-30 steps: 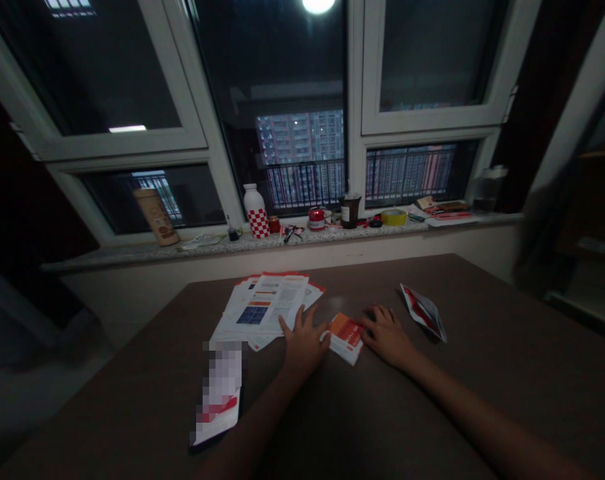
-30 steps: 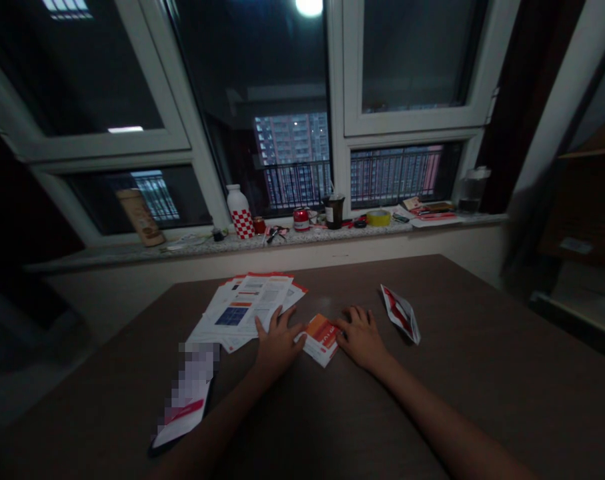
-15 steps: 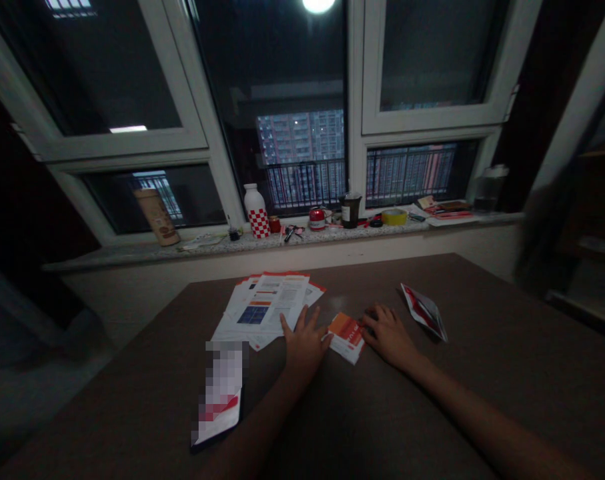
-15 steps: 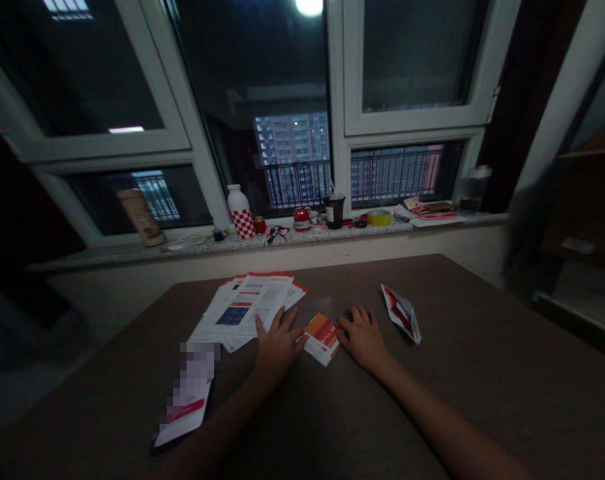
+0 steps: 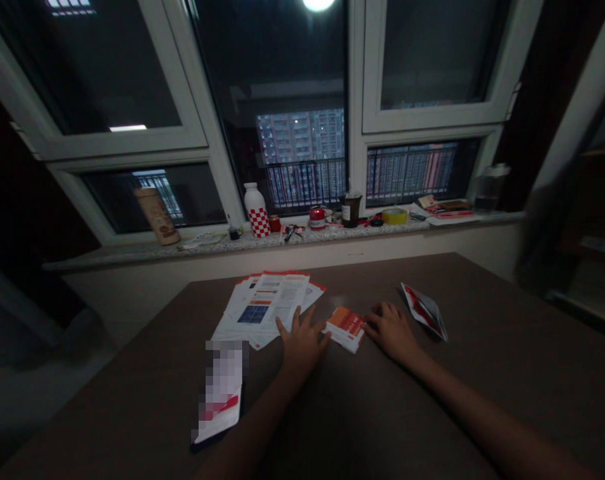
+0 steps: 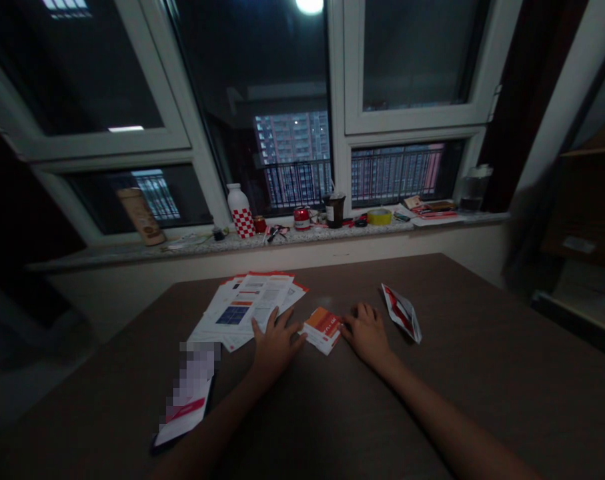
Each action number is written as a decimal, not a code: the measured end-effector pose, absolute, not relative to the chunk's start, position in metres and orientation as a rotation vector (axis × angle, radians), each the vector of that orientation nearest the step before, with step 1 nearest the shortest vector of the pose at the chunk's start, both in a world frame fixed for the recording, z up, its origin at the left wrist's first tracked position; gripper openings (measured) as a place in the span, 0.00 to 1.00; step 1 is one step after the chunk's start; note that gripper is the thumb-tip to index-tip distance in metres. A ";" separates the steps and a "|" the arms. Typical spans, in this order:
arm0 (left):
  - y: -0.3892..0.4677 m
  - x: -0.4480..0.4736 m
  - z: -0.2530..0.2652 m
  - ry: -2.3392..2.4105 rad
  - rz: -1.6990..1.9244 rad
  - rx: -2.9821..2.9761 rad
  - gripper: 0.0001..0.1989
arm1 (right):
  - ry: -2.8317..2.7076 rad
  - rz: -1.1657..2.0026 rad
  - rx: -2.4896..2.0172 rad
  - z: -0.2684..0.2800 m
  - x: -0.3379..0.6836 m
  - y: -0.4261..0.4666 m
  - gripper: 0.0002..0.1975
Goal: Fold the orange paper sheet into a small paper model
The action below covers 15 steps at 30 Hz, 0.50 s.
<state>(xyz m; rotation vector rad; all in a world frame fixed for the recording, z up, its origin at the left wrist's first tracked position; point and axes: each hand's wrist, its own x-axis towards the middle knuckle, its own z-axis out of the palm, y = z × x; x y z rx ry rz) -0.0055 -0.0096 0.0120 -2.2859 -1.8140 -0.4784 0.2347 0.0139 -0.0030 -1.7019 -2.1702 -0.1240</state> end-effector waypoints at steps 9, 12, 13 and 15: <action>-0.011 -0.004 0.017 -1.791 -0.466 -2.304 0.12 | -2.149 -0.211 -1.704 -0.002 0.234 0.013 0.16; -0.012 -0.003 0.018 -1.786 -0.461 -2.306 0.12 | -2.144 -0.250 -1.712 -0.002 0.234 0.012 0.17; -0.012 -0.003 0.018 -1.788 -0.462 -2.304 0.12 | -2.141 -0.262 -1.718 -0.003 0.234 0.011 0.17; -0.013 -0.002 0.018 -1.797 -0.466 -2.301 0.12 | -2.138 -0.279 -1.732 -0.003 0.234 0.011 0.18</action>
